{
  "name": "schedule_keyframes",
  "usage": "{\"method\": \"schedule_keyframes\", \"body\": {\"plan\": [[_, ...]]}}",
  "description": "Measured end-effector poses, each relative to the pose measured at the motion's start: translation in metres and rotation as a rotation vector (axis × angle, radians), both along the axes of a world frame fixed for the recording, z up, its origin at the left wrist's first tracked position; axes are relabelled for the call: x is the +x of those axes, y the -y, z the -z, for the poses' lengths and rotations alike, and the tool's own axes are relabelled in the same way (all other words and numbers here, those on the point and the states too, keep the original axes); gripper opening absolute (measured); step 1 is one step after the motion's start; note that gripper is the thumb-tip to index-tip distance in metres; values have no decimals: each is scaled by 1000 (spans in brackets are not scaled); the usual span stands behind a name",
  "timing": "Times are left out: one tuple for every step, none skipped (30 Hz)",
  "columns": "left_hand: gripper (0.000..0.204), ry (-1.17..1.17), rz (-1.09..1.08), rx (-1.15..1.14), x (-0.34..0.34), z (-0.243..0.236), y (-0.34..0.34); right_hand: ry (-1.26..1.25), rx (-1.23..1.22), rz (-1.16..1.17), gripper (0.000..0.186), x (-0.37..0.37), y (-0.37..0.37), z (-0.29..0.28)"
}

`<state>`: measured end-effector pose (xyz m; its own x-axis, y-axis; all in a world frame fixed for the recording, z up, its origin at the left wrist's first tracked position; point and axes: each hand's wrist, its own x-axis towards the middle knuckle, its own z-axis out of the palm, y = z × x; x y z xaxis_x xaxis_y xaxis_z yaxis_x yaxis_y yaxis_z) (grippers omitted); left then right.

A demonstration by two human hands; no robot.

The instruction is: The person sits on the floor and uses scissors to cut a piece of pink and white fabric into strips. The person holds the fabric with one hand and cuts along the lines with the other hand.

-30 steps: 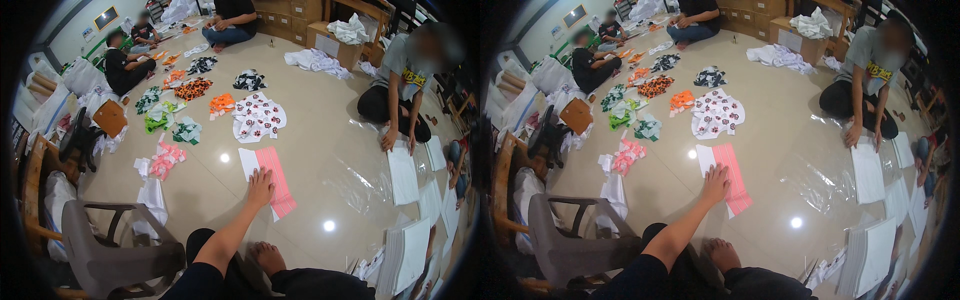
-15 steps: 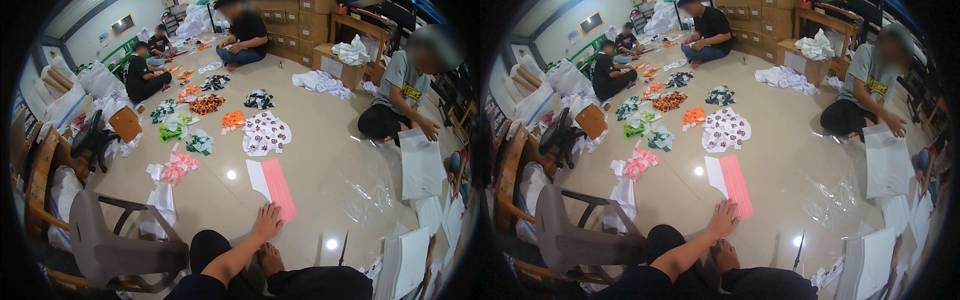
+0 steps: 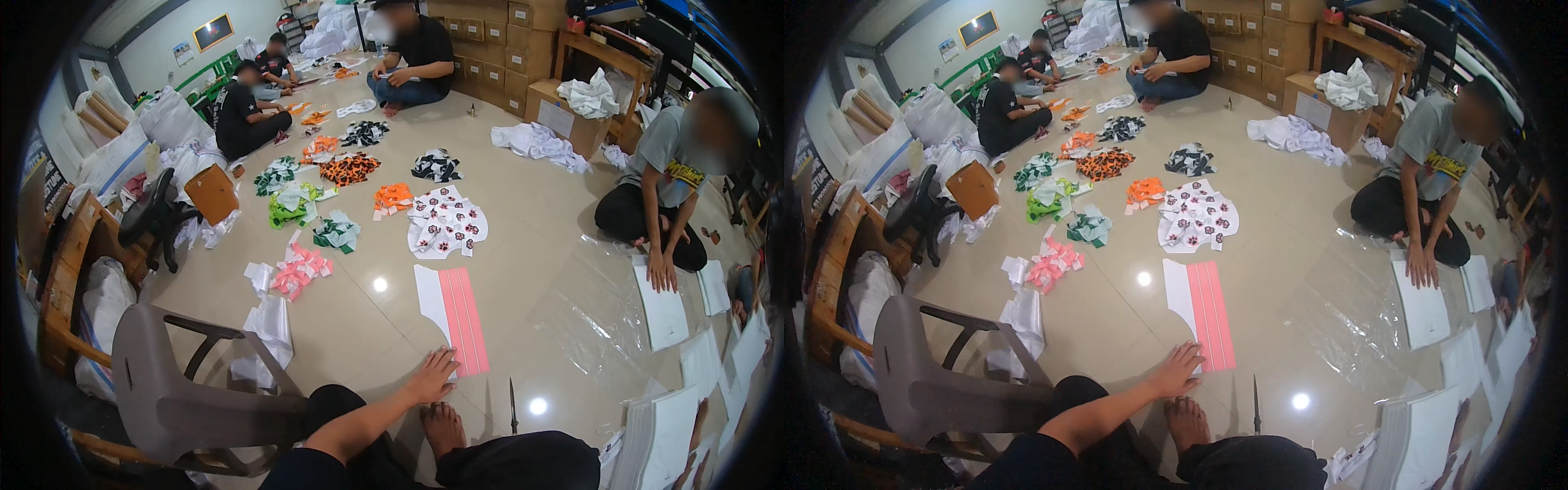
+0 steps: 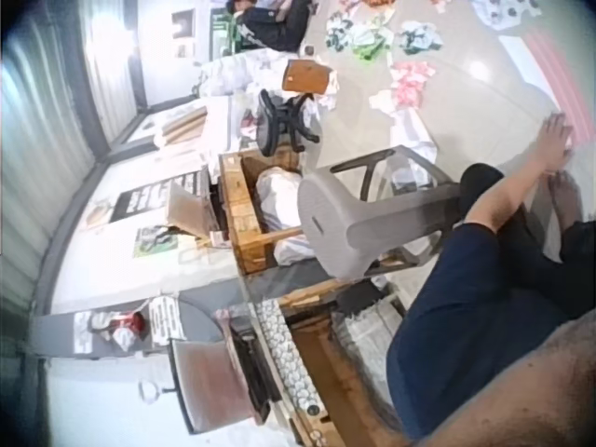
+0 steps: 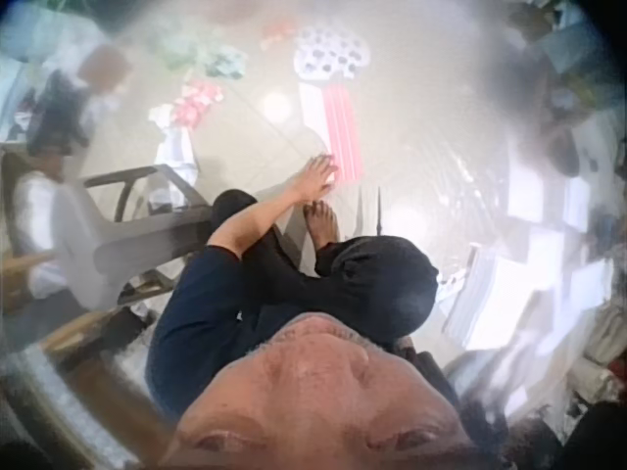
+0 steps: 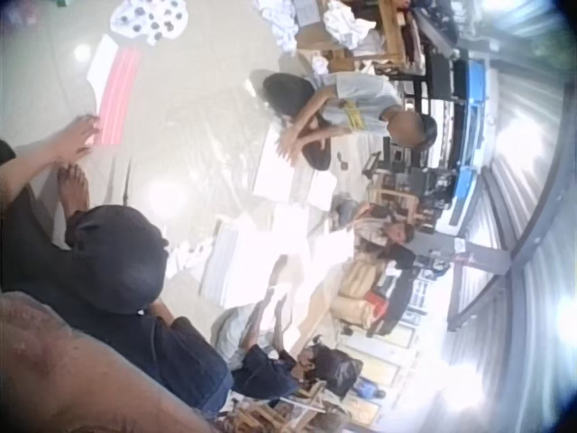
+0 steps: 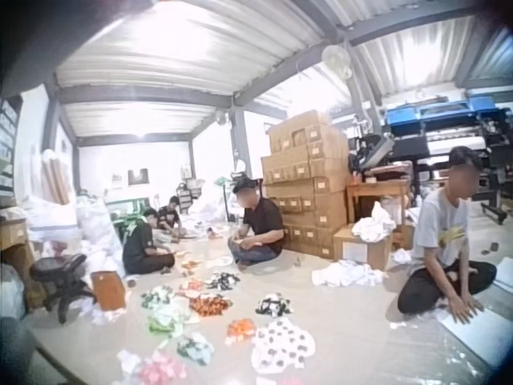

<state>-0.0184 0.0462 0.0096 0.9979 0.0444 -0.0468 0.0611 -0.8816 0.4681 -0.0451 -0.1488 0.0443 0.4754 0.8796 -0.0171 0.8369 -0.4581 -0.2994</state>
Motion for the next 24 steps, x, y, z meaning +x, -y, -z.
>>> {"method": "schedule_keyframes", "body": {"plan": [[62, -12, 53, 5, 3, -1, -8, 13, -20, -10, 31, 3, -1, -1], [61, -7, 67, 19, 5, -1, -12, 23, -39, -20, 30, 5, -1, -1], [60, -3, 82, 33, 7, -1, -16, 31, -59, -28, 30, 6, -3, 1], [59, -4, 101, 42, 8, 1, -17, 62, -59, -23, 29, 6, -2, 2], [56, 39, 65, -3, 11, 3, -18, 92, -59, -16, 28, 7, -2, 4], [53, 79, 31, -49, 16, 5, -18, 122, -59, -6, 27, 7, -2, 4], [51, 113, -3, -97, 19, 6, -17, 99, -58, -10, 25, 9, -6, -13], [49, 147, -22, -115, 25, 6, -20, 76, -55, -9, 24, 15, -13, -31], [48, 191, -29, -154, 38, 0, -18, -95, -29, 133, 22, 31, -3, -40], [47, 199, -48, -200, 35, -1, -17, -295, -10, 276, 21, 39, 18, -40], [44, 186, -50, -211, 32, -3, -23, -489, 14, 426, 23, 50, 43, -41], [41, 188, -53, -259, 36, -1, -20, -650, 11, 595, 26, 64, 81, -45], [39, 179, -41, -284, 32, 6, -20, -818, 14, 771, 30, 68, 113, -48], [37, 170, -28, -284, 28, 10, -24, -929, 13, 863, 33, 66, 121, -47], [37, 177, -20, -301, 34, 9, -19, -1007, 24, 982, 35, 67, 139, -50], [37, 172, -25, -303, 35, 7, -18, -1047, 4, 1002, 35, 64, 140, -47], [37, 175, -35, -294, 36, 3, -21, -1092, 25, 1010, 35, 63, 139, -48], [35, 171, -29, -288, 40, 0, -21, -1126, 43, 1016, 35, 65, 139, -53], [34, 159, -24, -275, 40, -2, -22, -1170, 64, 1019, 35, 64, 138, -55], [33, 152, -22, -259, 40, -5, -24, -1212, 85, 1031, 35, 61, 137, -54], [32, 154, -27, -261, 40, -6, -24, -1253, 103, 1043, 34, 59, 137, -53], [32, 154, -31, -262, 39, -9, -24, -1294, 122, 1056, 34, 56, 138, -52], [32, 161, -38, -259, 40, -11, -25, -1285, 124, 1041, 34, 54, 138, -51], [29, 158, -47, -266, 40, -12, -25, -1275, 124, 1026, 33, 52, 139, -49]]}}
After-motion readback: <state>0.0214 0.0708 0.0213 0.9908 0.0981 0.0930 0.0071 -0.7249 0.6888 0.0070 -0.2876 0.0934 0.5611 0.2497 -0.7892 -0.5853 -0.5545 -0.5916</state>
